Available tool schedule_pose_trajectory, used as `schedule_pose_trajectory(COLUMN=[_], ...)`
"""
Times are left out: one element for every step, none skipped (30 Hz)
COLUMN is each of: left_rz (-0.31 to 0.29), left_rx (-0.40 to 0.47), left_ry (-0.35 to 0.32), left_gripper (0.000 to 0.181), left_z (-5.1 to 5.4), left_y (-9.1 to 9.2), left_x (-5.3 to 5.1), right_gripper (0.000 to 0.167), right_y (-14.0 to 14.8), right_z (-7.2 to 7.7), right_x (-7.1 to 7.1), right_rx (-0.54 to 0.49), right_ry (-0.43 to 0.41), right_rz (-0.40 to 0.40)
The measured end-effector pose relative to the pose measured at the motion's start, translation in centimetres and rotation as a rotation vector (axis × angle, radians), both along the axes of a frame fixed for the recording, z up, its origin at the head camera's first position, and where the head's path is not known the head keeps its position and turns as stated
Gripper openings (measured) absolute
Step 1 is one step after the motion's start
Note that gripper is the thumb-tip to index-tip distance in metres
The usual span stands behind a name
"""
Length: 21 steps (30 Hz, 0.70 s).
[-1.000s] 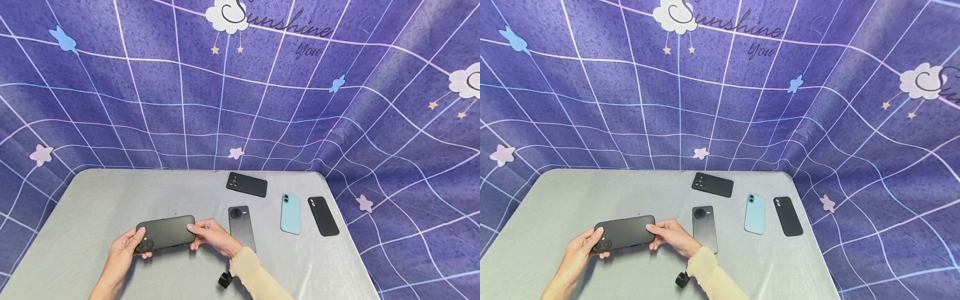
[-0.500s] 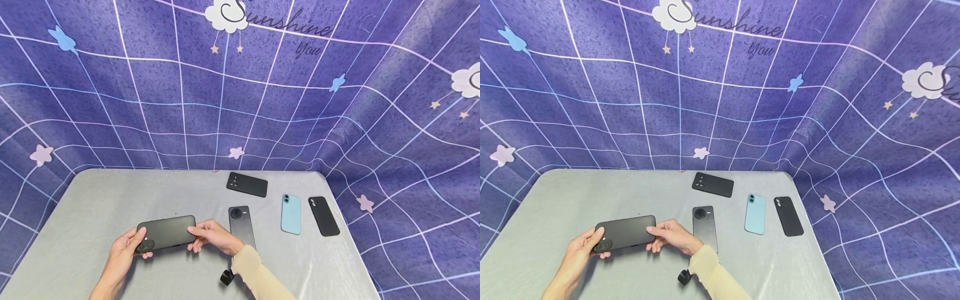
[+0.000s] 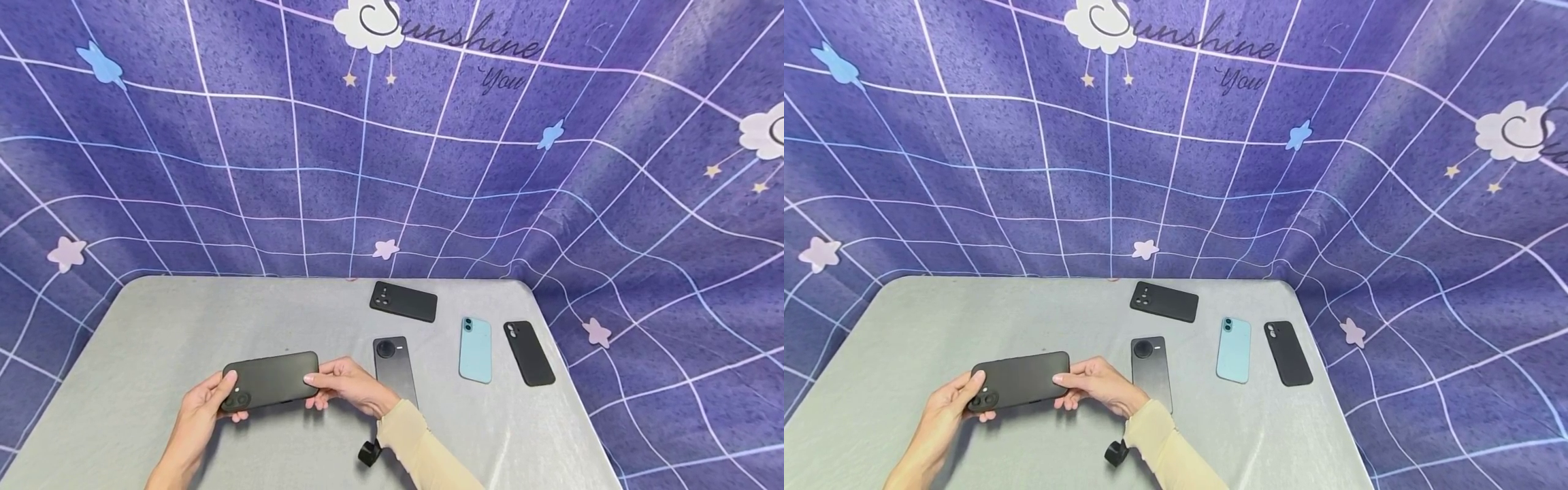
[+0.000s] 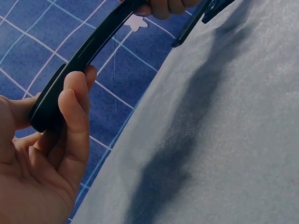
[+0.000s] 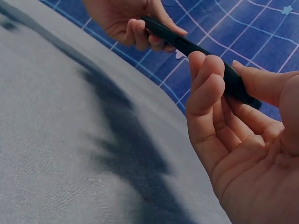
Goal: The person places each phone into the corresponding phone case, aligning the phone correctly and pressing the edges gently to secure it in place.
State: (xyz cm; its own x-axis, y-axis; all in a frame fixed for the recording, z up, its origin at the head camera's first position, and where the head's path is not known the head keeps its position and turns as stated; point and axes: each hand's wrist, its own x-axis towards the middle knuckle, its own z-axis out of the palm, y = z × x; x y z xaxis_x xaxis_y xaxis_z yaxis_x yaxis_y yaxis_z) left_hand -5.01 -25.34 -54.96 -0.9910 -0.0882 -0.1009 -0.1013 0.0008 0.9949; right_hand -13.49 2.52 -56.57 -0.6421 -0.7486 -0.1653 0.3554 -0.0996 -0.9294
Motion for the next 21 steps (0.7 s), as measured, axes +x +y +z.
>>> schedule_pose_trajectory(left_rz=[0.001,0.002,0.002,0.002,0.001,-0.001,-0.001,-0.001,0.0,0.002,0.001,0.003,0.005,0.005,0.005,0.006,0.007,0.009,0.013,0.015,0.018], left_rx=[0.002,0.003,0.004,0.004,0.003,0.003,0.002,0.0,-0.002,-0.004,-0.005,-0.005,-0.004,-0.003,0.0,0.002,0.004,0.005,0.004,0.004,0.006], left_ry=[-0.003,-0.007,-0.01,-0.012,-0.013,-0.015,-0.017,-0.019,-0.021,-0.024,-0.024,-0.024,-0.024,-0.024,-0.022,-0.02,-0.018,-0.016,-0.015,-0.014,-0.012], left_gripper=[0.036,0.036,0.037,0.037,0.038,0.038,0.038,0.039,0.039,0.039,0.04,0.04,0.04,0.04,0.04,0.039,0.039,0.039,0.038,0.038,0.037], left_z=[0.01,0.02,0.03,0.04,0.05,0.06,0.08,0.11,0.13,0.15,0.18,0.2,0.22,0.23,0.24,0.26,0.27,0.28,0.3,0.31,0.32], left_y=[-0.03,-0.05,-0.07,-0.08,-0.09,-0.09,-0.1,-0.1,-0.1,-0.09,-0.08,-0.06,-0.04,-0.02,-0.01,0.01,0.02,0.03,0.04,0.06,0.08], left_x=[0.01,0.02,0.03,0.04,0.04,0.05,0.05,0.06,0.06,0.06,0.05,0.03,0.03,0.02,0.01,0.0,-0.01,-0.01,0.0,0.0,-0.02], right_gripper=[0.02,0.02,0.021,0.022,0.022,0.023,0.022,0.02,0.019,0.018,0.018,0.019,0.021,0.023,0.023,0.023,0.023,0.021,0.02,0.018,0.017], right_y=[0.0,0.0,-0.01,-0.02,-0.03,-0.05,-0.07,-0.09,-0.12,-0.15,-0.18,-0.19,-0.2,-0.21,-0.2,-0.2,-0.2,-0.19,-0.18,-0.17,-0.16], right_z=[0.07,0.12,0.16,0.18,0.18,0.17,0.16,0.13,0.11,0.08,0.01,-0.02,-0.05,-0.12,-0.19,-0.28,-0.38,-0.47,-0.57,-0.67,-0.73], right_x=[0.01,0.03,0.04,0.05,0.06,0.08,0.08,0.08,0.07,0.07,0.07,0.07,0.07,0.08,0.09,0.1,0.12,0.13,0.13,0.14,0.14], right_rx=[0.002,0.002,0.002,0.002,0.002,0.001,0.001,0.002,0.004,0.007,0.01,0.013,0.018,0.021,0.024,0.024,0.023,0.02,0.018,0.015,0.013], right_ry=[0.0,0.0,0.002,0.002,0.001,0.001,0.002,0.004,0.009,0.016,0.024,0.033,0.042,0.05,0.057,0.064,0.066,0.069,0.071,0.071,0.071], right_rz=[-0.001,-0.003,-0.004,-0.006,-0.008,-0.01,-0.011,-0.011,-0.011,-0.013,-0.018,-0.021,-0.023,-0.026,-0.026,-0.025,-0.022,-0.016,-0.01,-0.007,-0.004])
